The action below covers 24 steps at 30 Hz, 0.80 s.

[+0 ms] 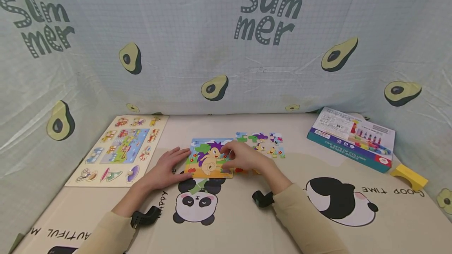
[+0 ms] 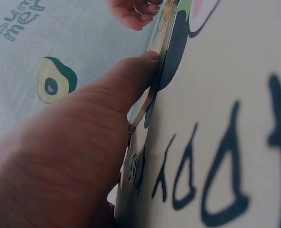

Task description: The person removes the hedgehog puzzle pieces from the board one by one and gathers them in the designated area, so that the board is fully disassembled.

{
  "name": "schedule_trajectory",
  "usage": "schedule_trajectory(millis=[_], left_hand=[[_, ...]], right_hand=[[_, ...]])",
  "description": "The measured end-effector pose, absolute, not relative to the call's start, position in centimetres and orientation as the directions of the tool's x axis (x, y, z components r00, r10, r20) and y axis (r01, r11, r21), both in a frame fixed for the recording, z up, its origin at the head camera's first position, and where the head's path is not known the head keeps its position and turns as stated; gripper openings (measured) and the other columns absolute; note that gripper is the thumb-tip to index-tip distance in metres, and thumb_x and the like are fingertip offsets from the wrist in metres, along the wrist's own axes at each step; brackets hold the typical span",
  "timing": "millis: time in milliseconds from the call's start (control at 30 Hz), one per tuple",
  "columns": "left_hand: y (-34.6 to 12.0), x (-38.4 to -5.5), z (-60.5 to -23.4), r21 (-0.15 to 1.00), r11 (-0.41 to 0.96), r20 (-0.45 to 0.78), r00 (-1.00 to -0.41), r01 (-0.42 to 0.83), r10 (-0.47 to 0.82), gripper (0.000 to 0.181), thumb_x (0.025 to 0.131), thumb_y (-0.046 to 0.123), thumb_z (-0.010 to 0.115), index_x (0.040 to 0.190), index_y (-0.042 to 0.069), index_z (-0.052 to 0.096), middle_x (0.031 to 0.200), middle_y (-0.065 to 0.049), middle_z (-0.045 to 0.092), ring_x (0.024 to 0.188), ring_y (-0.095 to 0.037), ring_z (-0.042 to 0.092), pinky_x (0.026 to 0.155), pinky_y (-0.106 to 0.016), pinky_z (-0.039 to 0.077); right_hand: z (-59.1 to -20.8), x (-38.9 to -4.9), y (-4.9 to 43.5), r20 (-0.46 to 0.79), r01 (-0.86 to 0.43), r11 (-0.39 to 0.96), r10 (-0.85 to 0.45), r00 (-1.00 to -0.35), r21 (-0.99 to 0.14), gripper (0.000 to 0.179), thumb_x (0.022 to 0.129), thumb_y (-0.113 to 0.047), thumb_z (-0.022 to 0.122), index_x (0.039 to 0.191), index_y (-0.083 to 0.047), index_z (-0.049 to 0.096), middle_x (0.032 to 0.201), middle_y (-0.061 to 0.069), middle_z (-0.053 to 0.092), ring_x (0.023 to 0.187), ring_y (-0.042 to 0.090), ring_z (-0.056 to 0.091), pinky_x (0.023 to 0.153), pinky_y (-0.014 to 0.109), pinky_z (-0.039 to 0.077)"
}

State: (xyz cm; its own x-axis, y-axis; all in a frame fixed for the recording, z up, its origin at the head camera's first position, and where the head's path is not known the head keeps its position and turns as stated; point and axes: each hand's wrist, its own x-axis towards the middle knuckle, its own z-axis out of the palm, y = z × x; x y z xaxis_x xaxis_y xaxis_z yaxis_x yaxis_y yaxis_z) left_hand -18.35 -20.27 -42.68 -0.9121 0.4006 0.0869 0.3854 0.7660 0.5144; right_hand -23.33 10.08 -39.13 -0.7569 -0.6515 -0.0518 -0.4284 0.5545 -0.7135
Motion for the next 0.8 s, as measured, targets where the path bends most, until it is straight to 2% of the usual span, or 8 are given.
schedule_trajectory(millis=[467, 800], left_hand=[[-20.3, -18.3, -42.7, 0.504, 0.760, 0.120, -0.905, 0.410, 0.409, 0.078, 0.087, 0.047, 0.076, 0.148, 0.005, 0.051, 0.154, -0.013, 0.045, 0.148, -0.041, 0.024, 0.118, -0.062, 0.012], [-20.3, -18.4, -42.8, 0.509, 0.762, 0.108, -0.908, 0.401, 0.406, 0.079, 0.087, 0.048, 0.076, 0.149, 0.006, 0.050, 0.154, -0.012, 0.045, 0.148, -0.040, 0.023, 0.119, -0.061, 0.012]], right_hand=[[-39.4, -22.9, 9.2, -0.097, -0.424, 0.632, -0.622, -0.777, -0.649, 0.037, 0.086, -0.022, 0.083, 0.116, -0.006, 0.067, 0.103, 0.000, 0.059, 0.095, 0.018, 0.054, 0.088, 0.034, 0.049], [-39.5, -22.9, 8.9, -0.119, -0.409, 0.681, -0.587, -0.801, -0.608, 0.036, 0.085, -0.024, 0.084, 0.112, -0.008, 0.067, 0.099, 0.000, 0.057, 0.092, 0.018, 0.052, 0.086, 0.033, 0.049]])
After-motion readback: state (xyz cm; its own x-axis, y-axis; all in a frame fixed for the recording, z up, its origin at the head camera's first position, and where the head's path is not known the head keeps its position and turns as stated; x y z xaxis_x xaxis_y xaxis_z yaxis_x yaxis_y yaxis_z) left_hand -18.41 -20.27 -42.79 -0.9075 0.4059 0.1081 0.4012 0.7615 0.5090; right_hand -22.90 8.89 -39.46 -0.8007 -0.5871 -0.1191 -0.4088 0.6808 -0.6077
